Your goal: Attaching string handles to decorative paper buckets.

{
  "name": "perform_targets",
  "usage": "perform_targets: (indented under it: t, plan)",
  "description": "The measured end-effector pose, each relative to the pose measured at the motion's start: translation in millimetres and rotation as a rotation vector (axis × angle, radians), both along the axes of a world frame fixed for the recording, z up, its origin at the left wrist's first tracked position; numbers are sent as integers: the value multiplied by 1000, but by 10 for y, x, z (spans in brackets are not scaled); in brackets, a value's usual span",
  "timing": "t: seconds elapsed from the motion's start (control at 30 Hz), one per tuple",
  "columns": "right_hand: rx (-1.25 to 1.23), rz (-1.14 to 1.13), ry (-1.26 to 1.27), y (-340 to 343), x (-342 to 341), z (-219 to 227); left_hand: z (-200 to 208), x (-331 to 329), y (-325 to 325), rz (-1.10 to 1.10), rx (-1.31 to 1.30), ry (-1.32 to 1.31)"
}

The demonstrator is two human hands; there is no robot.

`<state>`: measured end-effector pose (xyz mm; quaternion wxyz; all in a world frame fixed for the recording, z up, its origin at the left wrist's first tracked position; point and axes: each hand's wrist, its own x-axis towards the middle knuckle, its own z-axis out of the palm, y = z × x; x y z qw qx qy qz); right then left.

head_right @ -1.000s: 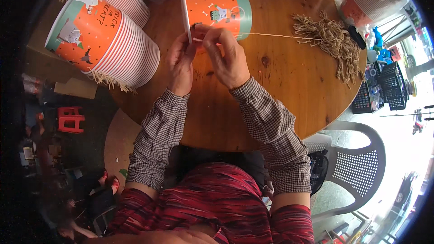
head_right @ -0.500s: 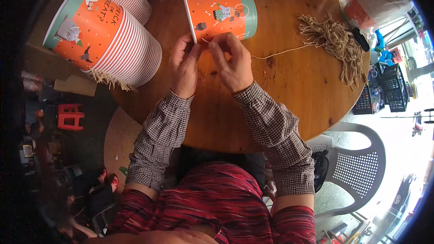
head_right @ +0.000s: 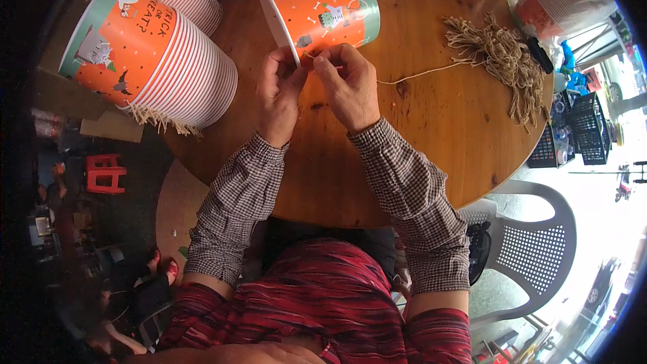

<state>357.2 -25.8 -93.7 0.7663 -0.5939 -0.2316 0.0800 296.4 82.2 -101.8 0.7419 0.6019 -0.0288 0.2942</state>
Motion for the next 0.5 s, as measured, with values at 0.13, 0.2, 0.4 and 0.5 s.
perform_targets:
  t: [0.13, 0.2, 0.4, 0.5]
  plan:
    - [-73, -28, -17, -23, 4, 5, 58, 8, -43, 22, 12, 13]
    - [-133, -62, -69, -29, -14, 38, 72, -24, -47, 42, 122, 51]
    - [-192, -145, -181, 6, -6, -2, 5, -26, -46, 150, 344, 23]
    - [-215, -155, -200, 8, -11, 14, 19, -11, -43, 181, 315, 32]
